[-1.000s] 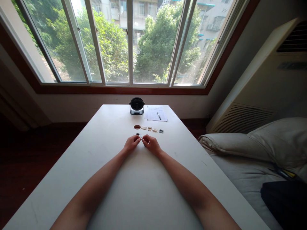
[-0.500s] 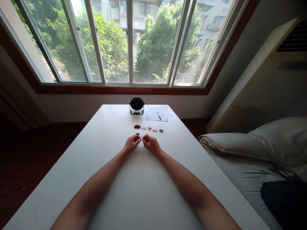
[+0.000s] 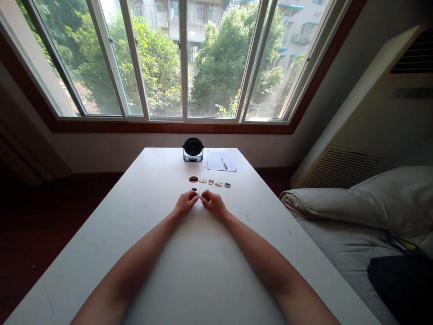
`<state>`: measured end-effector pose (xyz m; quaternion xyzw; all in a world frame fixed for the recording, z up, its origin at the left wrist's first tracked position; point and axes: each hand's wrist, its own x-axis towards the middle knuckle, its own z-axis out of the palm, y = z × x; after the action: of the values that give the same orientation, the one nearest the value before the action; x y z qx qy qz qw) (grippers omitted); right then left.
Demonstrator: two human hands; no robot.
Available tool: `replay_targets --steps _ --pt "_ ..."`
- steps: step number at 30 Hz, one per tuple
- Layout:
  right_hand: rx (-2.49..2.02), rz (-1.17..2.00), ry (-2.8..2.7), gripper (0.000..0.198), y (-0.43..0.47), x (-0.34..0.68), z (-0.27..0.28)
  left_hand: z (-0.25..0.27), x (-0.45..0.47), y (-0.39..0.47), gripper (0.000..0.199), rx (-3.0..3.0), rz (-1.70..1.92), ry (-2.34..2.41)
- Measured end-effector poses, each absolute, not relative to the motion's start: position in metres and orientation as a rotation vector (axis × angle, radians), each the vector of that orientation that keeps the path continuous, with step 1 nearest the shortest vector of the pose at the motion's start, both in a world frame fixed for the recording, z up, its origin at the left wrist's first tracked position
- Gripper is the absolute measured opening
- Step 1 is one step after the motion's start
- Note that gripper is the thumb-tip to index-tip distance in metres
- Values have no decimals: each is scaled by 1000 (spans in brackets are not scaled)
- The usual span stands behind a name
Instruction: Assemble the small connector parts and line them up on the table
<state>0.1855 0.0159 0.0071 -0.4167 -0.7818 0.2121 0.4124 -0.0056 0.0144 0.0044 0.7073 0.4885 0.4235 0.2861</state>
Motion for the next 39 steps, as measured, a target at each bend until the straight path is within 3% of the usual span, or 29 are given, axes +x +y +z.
replay_targets --steps 25,39 --pt "-1066 527 -1994 16 21 187 0 9 -5 12 29 1888 1116 1294" --pt "-1090 524 -1999 18 18 187 4 11 -5 11 22 1874 1168 1268"
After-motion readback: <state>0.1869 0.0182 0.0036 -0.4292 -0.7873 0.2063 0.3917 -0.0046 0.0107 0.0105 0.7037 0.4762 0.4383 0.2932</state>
